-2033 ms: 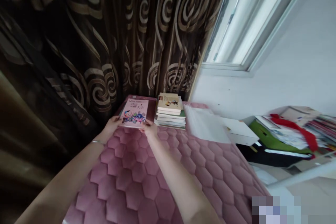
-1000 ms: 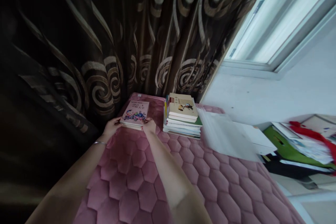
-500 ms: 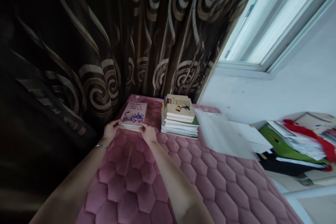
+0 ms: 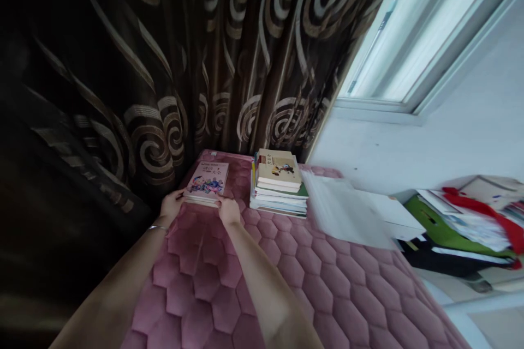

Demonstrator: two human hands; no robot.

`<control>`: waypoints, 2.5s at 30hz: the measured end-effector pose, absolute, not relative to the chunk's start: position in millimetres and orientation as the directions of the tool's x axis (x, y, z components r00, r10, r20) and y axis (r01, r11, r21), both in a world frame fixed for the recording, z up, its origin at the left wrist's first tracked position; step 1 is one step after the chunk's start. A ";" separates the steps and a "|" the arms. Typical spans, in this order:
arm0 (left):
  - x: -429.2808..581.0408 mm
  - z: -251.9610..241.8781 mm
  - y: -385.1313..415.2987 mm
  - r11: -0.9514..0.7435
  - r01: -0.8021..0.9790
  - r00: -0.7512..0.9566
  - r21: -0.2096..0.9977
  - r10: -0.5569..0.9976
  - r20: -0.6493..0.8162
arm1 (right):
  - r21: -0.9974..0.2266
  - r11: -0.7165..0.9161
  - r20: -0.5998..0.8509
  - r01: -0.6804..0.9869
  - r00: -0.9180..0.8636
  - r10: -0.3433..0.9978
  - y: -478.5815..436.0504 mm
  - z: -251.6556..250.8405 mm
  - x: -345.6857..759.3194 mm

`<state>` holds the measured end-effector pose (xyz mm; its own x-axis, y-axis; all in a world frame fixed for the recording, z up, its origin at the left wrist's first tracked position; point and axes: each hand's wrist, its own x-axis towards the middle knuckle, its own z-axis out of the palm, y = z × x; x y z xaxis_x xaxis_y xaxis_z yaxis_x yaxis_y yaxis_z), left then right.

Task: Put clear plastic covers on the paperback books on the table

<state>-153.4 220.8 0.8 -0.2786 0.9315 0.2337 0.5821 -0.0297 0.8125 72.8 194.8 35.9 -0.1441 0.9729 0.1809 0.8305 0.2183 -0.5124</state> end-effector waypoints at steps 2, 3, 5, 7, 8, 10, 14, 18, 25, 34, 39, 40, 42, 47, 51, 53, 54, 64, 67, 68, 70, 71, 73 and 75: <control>-151.5 5.2 218.1 -0.014 0.597 -0.295 0.802 0.926 0.235 | -0.500 0.220 0.177 0.838 -0.149 0.973 193.9 38.9 72.7; -149.5 7.9 215.5 -0.004 0.605 -0.309 0.796 0.921 0.239 | -0.496 0.221 0.177 0.840 -0.152 0.972 192.2 40.2 73.5; -141.7 13.4 206.5 0.022 0.622 -0.359 0.783 0.896 0.260 | -0.497 0.234 0.177 0.835 -0.166 0.970 184.5 41.4 77.6; -126.8 17.8 191.7 0.062 0.635 -0.441 0.770 0.847 0.296 | -0.506 0.278 0.201 0.817 -0.202 0.959 168.8 39.0 86.9; -116.2 19.2 182.0 0.089 0.644 -0.488 0.760 0.813 0.318 | -0.506 0.313 0.225 0.803 -0.228 0.947 157.7 36.1 94.2; -88.7 19.4 159.0 0.140 0.665 -0.554 0.734 0.752 0.358 | -0.484 0.411 0.295 0.773 -0.298 0.908 129.8 27.6 114.6; -20.3 8.7 109.0 -0.061 0.891 -0.182 0.450 0.860 0.476 | -0.347 0.508 0.316 0.788 -0.412 0.855 65.1 8.7 175.7; 28.9 -7.9 72.5 -0.365 0.890 0.244 0.273 0.888 0.391 | -0.287 0.430 0.248 0.856 -0.368 0.896 13.8 1.4 236.7; 31.6 -17.7 65.9 -0.417 0.886 0.304 0.203 0.853 0.423 | -0.375 0.394 0.301 0.839 -0.292 0.908 -15.3 3.7 260.9; 26.6 -12.7 74.4 -0.469 0.847 0.313 0.251 0.821 0.478 | -0.525 0.318 0.332 0.790 -0.154 0.931 29.7 43.7 288.6; 26.7 -8.2 73.3 -0.465 0.840 0.300 0.280 0.828 0.473 | -0.453 -0.163 0.330 0.876 0.335 0.883 92.8 62.3 342.2; 27.1 -7.2 72.6 -0.460 0.841 0.297 0.285 0.833 0.467 | -0.452 -0.201 0.306 0.869 0.363 0.880 102.3 60.7 350.8; 28.1 -5.6 71.4 -0.450 0.842 0.291 0.298 0.843 0.452 | -0.449 -0.254 0.255 0.857 0.395 0.883 114.8 53.9 363.1; 29.0 -5.1 70.0 -0.432 0.834 0.265 0.342 0.859 0.438 | -0.422 -0.285 0.153 0.861 0.378 0.913 114.8 33.3 368.7; 28.3 -7.3 70.6 -0.425 0.831 0.259 0.358 0.866 0.428 | -0.382 -0.258 0.140 0.887 0.332 0.933 102.4 27.1 368.5; 28.2 -8.1 70.8 -0.424 0.831 0.254 0.361 0.866 0.431 | -0.325 -0.231 0.170 0.917 0.297 0.939 96.9 28.1 373.5; 28.3 -8.3 70.8 -0.425 0.830 0.254 0.361 0.864 0.435 | -0.290 -0.224 0.184 0.930 0.284 0.941 94.8 29.0 377.2; 30.2 -1.7 66.9 -0.425 0.830 0.254 0.360 0.864 0.434 | -0.232 -0.199 0.171 0.952 0.241 0.955 86.5 17.2 400.0; 30.7 0.4 65.8 -0.429 0.827 0.258 0.363 0.863 0.434 | -0.252 -0.195 0.234 0.948 0.255 0.938 82.7 18.2 401.4; 30.7 0.6 65.7 -0.427 0.828 0.256 0.363 0.864 0.434 | -0.262 -0.197 0.262 0.945 0.266 0.928 81.8 21.8 403.0; 30.6 0.3 66.0 -0.423 0.831 0.252 0.362 0.865 0.434 | -0.280 -0.213 0.314 0.936 0.300 0.901 79.6 34.4 407.3; 30.4 -0.2 66.3 -0.423 0.831 0.252 0.362 0.865 0.433 | -0.295 -0.227 0.346 0.928 0.326 0.880 77.5 42.7 408.9; 29.9 -1.1 67.0 -0.425 0.829 0.256 0.363 0.867 0.428 | -0.365 -0.230 0.465 0.902 0.391 0.794 68.6 59.8 407.1; 29.7 -1.4 67.2 -0.421 0.828 0.254 0.370 0.870 0.422 | -0.451 -0.134 0.629 0.882 0.421 0.654 50.2 70.4 392.8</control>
<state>29.7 67.2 -1.4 0.2539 0.8703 0.4220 0.8285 -0.4208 0.3695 392.8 50.2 70.4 0.4208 0.6538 0.6289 0.8825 -0.1343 -0.4508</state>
